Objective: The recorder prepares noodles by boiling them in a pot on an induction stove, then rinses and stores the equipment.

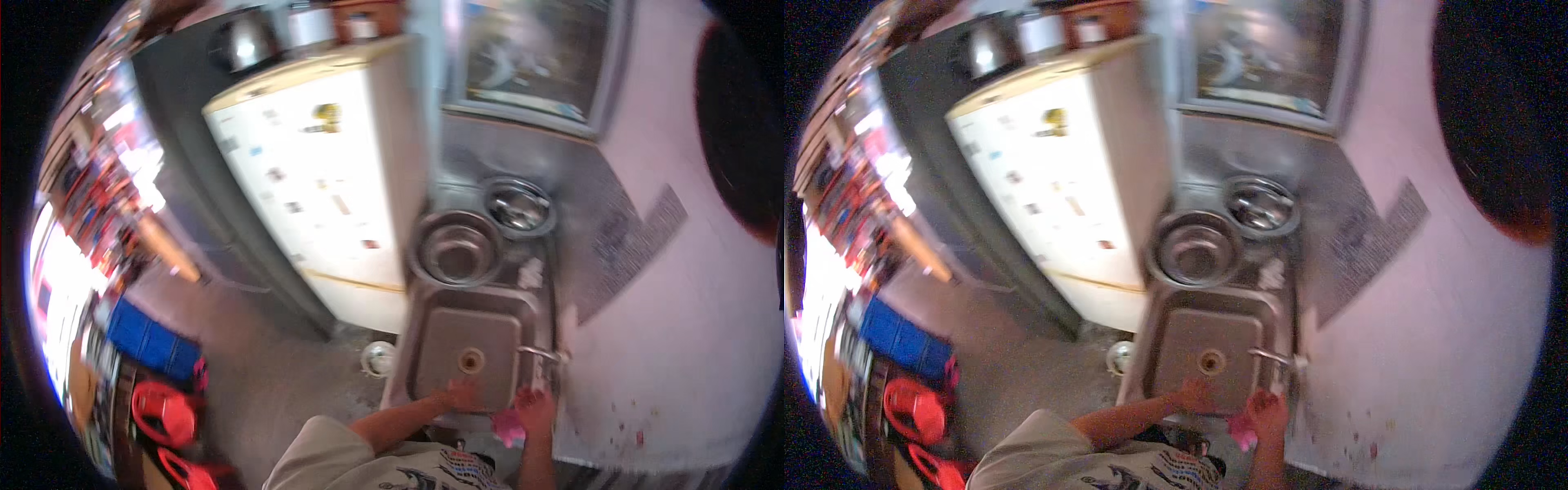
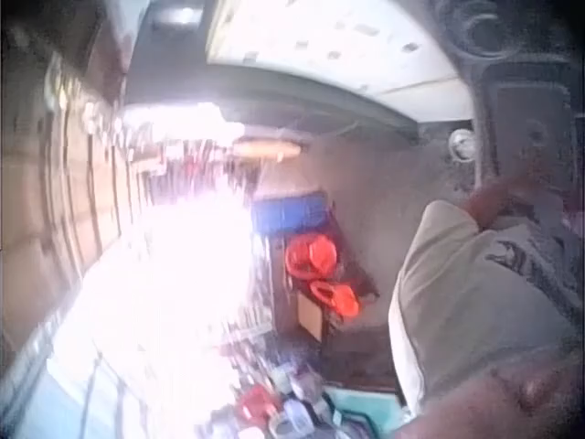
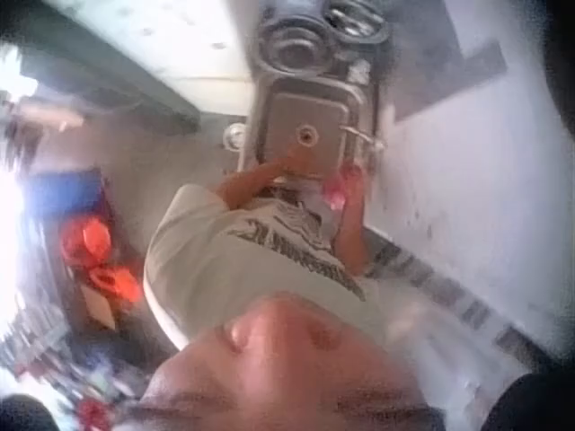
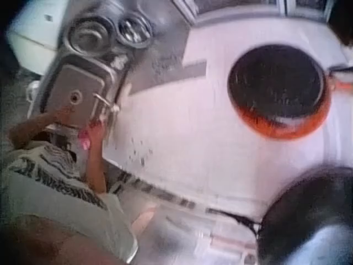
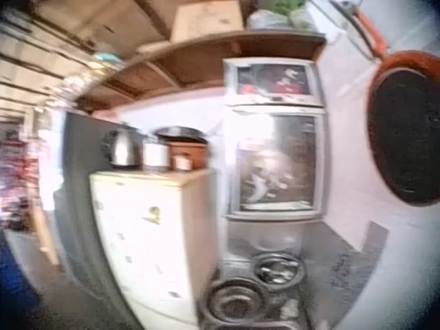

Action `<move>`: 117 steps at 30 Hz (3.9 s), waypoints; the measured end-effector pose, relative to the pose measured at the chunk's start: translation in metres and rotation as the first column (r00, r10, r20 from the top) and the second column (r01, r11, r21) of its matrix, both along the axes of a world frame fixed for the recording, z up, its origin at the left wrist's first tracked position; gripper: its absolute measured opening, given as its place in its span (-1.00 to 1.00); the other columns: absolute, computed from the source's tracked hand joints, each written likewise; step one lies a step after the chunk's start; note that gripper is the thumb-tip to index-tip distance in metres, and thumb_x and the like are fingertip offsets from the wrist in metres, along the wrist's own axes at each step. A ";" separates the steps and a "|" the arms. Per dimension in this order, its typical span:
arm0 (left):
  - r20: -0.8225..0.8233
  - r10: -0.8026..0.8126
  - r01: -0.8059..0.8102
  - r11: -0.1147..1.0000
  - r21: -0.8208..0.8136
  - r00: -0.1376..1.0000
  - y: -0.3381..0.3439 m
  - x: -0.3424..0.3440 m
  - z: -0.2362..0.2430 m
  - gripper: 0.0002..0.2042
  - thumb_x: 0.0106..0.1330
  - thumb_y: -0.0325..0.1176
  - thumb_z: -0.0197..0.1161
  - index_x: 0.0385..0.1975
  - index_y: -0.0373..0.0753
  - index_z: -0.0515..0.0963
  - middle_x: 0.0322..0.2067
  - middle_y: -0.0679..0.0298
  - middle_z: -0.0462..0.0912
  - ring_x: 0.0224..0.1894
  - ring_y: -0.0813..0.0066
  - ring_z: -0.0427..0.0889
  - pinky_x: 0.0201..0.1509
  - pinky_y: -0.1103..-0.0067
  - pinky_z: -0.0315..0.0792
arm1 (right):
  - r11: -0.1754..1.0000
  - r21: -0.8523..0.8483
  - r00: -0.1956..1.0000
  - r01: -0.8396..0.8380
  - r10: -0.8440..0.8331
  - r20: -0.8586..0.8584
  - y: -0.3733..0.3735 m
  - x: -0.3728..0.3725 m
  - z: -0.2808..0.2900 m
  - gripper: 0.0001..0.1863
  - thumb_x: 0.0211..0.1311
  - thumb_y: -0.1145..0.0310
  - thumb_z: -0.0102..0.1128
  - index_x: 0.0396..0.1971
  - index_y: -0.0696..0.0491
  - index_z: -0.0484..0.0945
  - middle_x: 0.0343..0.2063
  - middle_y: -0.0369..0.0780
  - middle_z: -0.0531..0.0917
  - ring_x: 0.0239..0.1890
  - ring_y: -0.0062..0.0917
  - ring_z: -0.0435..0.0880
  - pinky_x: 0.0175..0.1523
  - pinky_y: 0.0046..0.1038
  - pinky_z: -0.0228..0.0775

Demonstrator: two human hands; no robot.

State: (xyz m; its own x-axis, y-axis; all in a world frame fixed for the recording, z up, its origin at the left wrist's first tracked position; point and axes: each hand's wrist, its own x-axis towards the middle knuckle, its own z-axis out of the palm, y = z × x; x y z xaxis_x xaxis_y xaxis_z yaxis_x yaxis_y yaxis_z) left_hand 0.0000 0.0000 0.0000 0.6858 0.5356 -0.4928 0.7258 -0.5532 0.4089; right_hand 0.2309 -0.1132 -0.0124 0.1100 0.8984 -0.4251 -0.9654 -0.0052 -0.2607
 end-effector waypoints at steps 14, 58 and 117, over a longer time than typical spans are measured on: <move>0.430 0.414 -0.423 0.902 -0.079 0.802 -0.028 -0.171 0.006 -0.37 0.21 -0.12 0.19 0.22 -0.33 0.25 0.06 -0.09 0.47 0.10 0.04 0.48 0.15 0.30 0.37 | 0.961 0.105 0.905 -0.254 0.275 -0.326 0.011 -0.093 0.002 -0.71 0.33 0.26 -0.04 -0.22 0.20 0.49 -0.14 -0.14 0.60 0.00 -0.34 0.50 0.22 -0.16 0.26; 0.020 0.477 -0.455 -0.824 -0.337 -0.879 -0.236 -1.034 -0.163 -0.49 0.33 -0.11 0.14 0.22 -0.20 0.34 0.20 0.06 0.37 0.23 0.25 0.35 0.36 0.40 0.18 | 0.074 -0.937 -0.936 -0.341 -0.122 0.331 0.461 -1.209 -0.225 -0.78 0.09 0.39 0.13 -0.70 0.09 0.57 -0.61 -0.12 0.64 -0.55 -0.29 0.65 -0.38 -0.27 0.53; 0.416 0.834 -0.885 -0.169 -0.434 -0.363 0.304 -1.630 -0.094 -0.63 0.17 -0.12 0.15 -0.17 -0.25 0.62 -0.30 0.16 0.68 -0.22 0.33 0.64 -0.10 0.45 0.49 | 0.669 -0.220 0.415 -0.710 0.650 0.637 0.649 -1.542 0.059 -0.81 0.21 0.21 0.11 -0.27 -0.02 0.57 -0.46 -0.32 0.60 -0.43 -0.49 0.58 -0.29 -0.36 0.46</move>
State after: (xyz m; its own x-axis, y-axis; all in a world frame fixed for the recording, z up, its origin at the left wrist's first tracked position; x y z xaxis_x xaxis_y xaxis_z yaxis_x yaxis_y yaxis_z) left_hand -1.6301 0.3035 -0.0944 -0.5796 0.7400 -0.3412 0.1070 0.4842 0.8684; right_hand -1.3114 0.5361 0.0465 -0.3503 0.8260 -0.4416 -0.2481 -0.5364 -0.8067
